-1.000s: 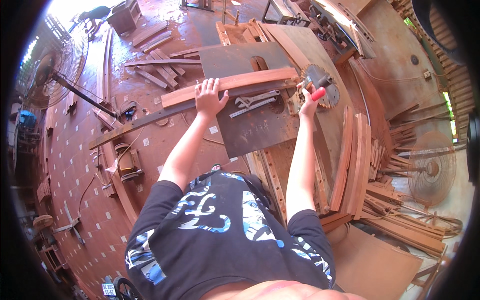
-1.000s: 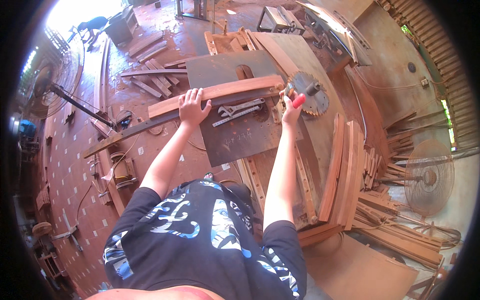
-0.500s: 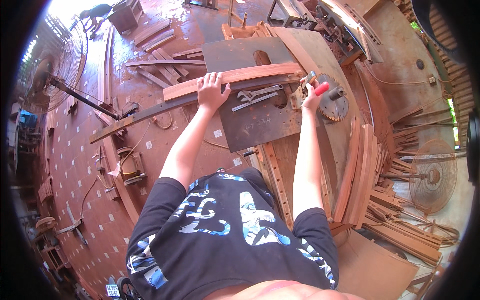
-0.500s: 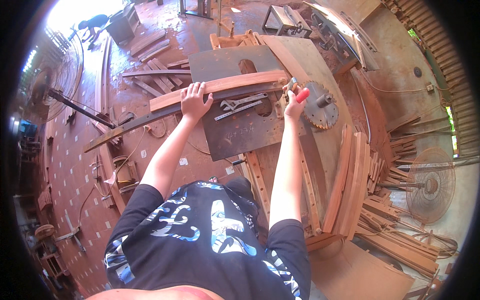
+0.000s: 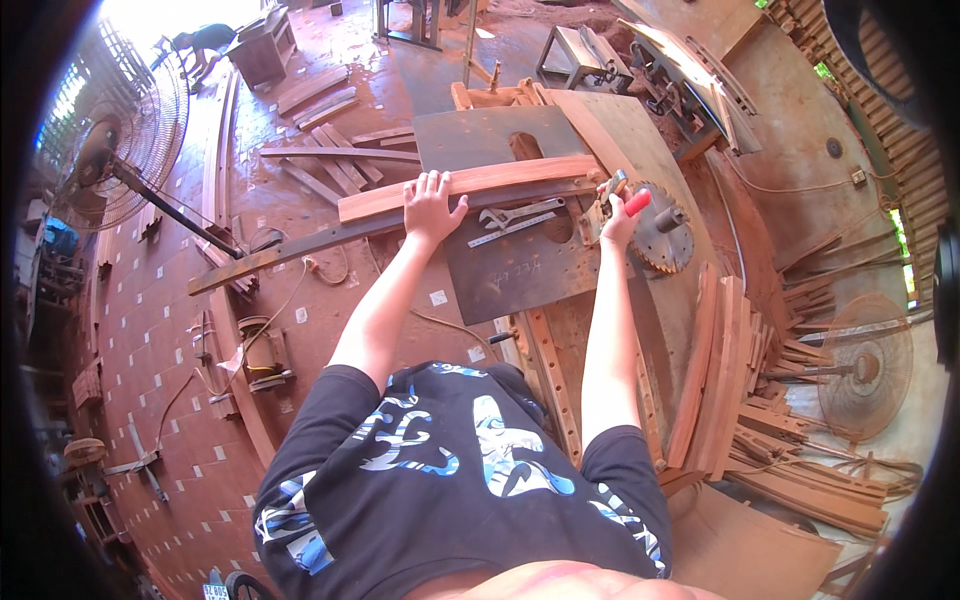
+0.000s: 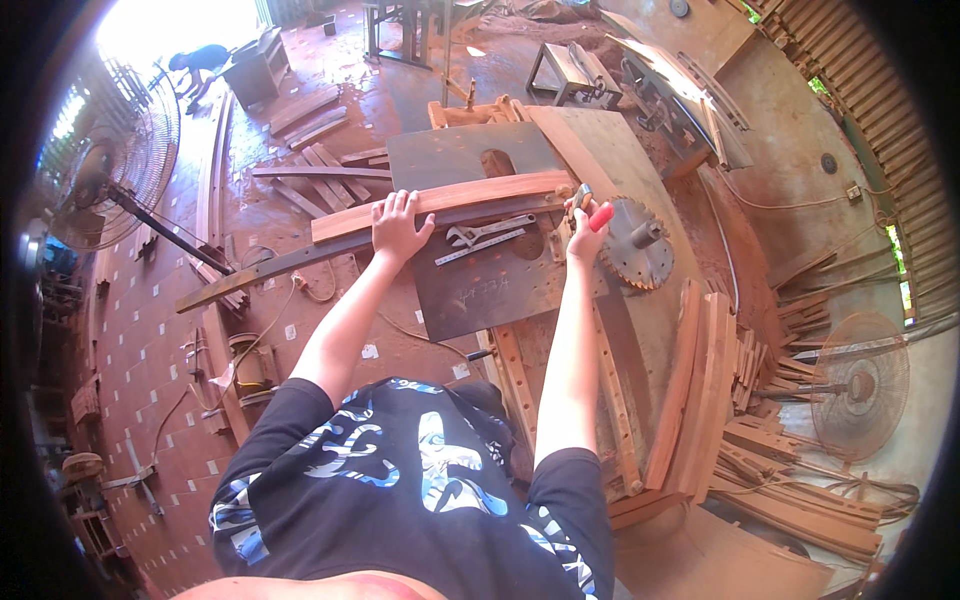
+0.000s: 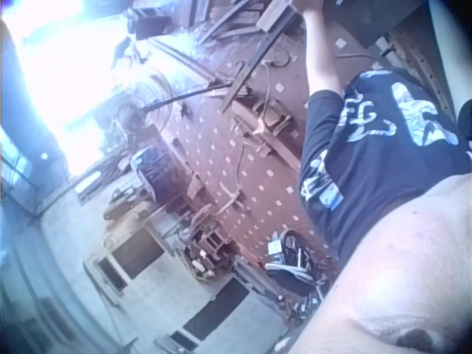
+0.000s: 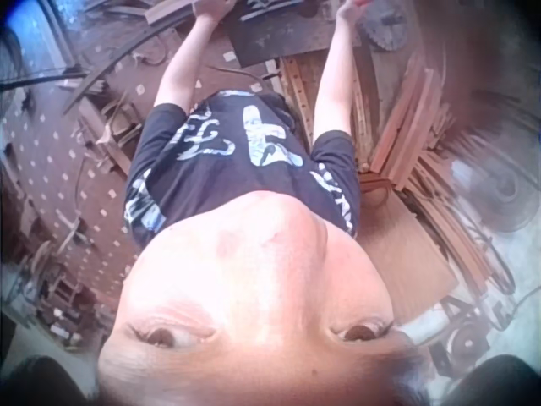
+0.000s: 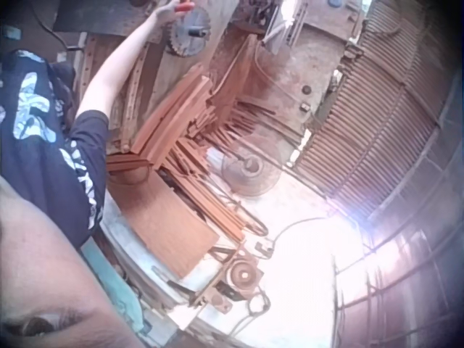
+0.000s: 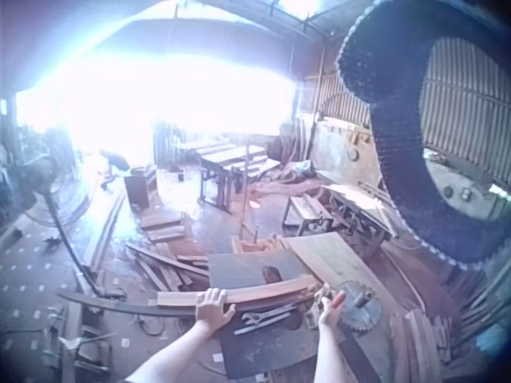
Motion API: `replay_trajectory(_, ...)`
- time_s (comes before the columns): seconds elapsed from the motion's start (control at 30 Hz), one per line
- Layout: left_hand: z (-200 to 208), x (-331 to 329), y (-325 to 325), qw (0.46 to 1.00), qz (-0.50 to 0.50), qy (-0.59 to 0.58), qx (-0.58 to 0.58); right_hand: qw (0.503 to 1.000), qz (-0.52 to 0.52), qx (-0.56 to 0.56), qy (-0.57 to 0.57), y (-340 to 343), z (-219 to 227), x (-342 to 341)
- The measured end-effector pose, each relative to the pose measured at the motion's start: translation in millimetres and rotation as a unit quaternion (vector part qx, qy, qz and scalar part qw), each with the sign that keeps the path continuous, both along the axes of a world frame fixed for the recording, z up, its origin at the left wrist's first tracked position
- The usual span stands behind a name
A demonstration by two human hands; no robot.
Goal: The person sands a long wooden plank on a table saw using a red sanding block. They repeatedly rub the block along the plank's surface, flip the plank, and continue sanding different sections.
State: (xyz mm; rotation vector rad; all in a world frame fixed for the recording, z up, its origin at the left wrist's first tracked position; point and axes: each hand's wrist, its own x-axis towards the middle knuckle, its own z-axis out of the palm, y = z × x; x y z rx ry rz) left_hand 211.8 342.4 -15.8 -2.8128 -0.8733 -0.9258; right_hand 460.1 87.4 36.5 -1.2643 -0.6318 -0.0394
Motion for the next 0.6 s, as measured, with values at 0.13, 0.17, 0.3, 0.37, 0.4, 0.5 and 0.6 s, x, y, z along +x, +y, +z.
replay_trajectory(0.13, 2, -4, 3, 0.999, -0.02, 0.022, -0.021, 1.0, 0.017, -0.019, 0.017, -3, 1, 3)
replay_trajectory(0.17, 2, -6, 2, 0.999, -0.03, 0.021, -0.027, 0.999, 0.018, -0.031, 0.028, -6, 1, 2)
replay_trajectory(0.3, 0, -16, 1, 0.998, -0.037, 0.03, -0.038, 0.995, 0.036, -0.062, 0.068, -13, 11, -4)
replay_trajectory(0.37, 2, -18, -3, 0.997, -0.039, 0.042, -0.053, 0.994, 0.037, -0.064, 0.077, -18, 14, -8)
replay_trajectory(0.4, 2, -22, -9, 0.997, -0.04, 0.04, -0.052, 0.994, 0.036, -0.064, 0.076, -23, 14, -13)
replay_trajectory(0.5, 3, -34, -27, 0.997, -0.041, 0.034, -0.046, 0.995, 0.034, -0.061, 0.076, -39, 14, -24)
replay_trajectory(0.6, 4, -42, -48, 0.998, -0.04, 0.032, -0.035, 0.995, 0.037, -0.052, 0.075, -59, 10, -32)
